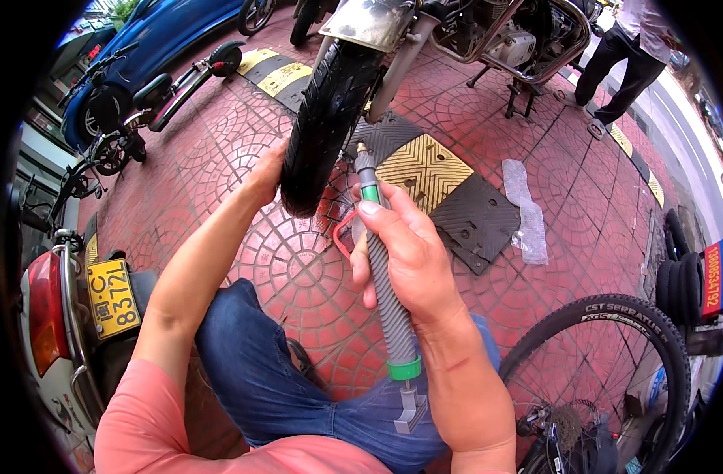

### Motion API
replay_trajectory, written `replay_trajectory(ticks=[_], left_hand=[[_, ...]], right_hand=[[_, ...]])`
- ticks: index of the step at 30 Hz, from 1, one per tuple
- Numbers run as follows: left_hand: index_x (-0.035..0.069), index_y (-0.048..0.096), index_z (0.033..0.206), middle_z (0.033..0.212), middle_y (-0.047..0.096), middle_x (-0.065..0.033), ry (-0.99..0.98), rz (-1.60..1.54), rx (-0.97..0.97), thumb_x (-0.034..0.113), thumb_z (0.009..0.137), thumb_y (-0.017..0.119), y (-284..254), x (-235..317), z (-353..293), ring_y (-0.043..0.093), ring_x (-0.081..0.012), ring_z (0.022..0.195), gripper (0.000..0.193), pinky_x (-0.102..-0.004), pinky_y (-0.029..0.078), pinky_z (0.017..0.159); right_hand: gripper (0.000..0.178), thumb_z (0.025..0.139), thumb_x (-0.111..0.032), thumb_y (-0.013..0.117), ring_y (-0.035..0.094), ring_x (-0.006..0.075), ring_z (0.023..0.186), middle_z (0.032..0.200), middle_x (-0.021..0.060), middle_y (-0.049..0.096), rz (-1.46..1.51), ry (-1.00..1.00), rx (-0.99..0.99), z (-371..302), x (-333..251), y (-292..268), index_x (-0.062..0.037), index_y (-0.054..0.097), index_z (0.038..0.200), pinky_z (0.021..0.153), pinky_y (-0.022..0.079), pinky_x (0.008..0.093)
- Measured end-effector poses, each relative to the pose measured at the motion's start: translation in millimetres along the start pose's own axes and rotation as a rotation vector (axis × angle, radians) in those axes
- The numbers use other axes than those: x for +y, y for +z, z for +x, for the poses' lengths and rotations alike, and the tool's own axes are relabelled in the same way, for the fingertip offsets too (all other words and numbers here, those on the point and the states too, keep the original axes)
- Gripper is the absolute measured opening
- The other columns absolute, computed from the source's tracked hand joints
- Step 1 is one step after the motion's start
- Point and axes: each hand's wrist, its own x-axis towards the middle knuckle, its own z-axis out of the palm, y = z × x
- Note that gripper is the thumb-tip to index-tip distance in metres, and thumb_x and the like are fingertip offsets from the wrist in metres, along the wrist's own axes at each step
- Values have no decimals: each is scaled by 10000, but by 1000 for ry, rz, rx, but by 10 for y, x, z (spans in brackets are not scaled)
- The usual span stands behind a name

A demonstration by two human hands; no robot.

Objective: The person applies a liquid from a plastic bottle through a hand-held nozzle onto the tread of a motorcycle tire while rotating the tire by hand.

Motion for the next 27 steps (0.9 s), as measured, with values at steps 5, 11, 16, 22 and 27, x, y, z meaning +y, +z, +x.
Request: replay_trajectory(ticks=[5, 11, 16, 22, 27], left_hand=[[97, 634, 1445, 1394, 683, -65, -36, 41, -31, 467, 1128, 430, -294, -296, 163, 588, -164, 1300, 528, -334, 390, 1151], [56, 580, 1472, 1392, 678, -112, -100, -259, -109, 445, 1132, 417, -32, -193, 72, 704, -197, 1157, 542, -348, 535, 1052], [57, 524, 1522, 1403, 672, -113, -86, -290, -245, 428, 1140, 388, -184, -270, 152, 687, -199, 1207, 550, -352, 523, 1086], [56, 571, 1482, 1360, 700, -111, -59, -268, -134, 434, 1135, 401, 15, -124, 7, 707, -205, 1156, 540, -355, 534, 1058], [61, 636, 1412, 1297, 732, -105, -34, -269, -94, 459, 1121, 433, -15, -179, 50, 719, -209, 1114, 533, -363, 541, 1029]], right_hand=[[387, 1075, -186, 440, 512, 144, 378, 630, 105, 617, 6, 56, -23, 69, 12, -82, 14, 486, 1404, 374, 432, 236], [408, 1077, -181, 423, 522, 143, 372, 632, 102, 624, -24, 173, -5, 25, 114, -147, 25, 474, 1426, 370, 442, 234], [403, 1045, -225, 485, 509, 154, 388, 639, 107, 631, -46, 246, -1, -68, 249, -99, -16, 516, 1388, 390, 434, 272], [391, 1058, -212, 476, 528, 151, 417, 651, 104, 623, -37, 319, -11, -206, 415, 21, -11, 507, 1392, 395, 454, 271], [387, 1071, -175, 437, 532, 162, 386, 637, 107, 621, -44, 384, 10, -186, 604, 61, -4, 506, 1410, 380, 451, 259]])
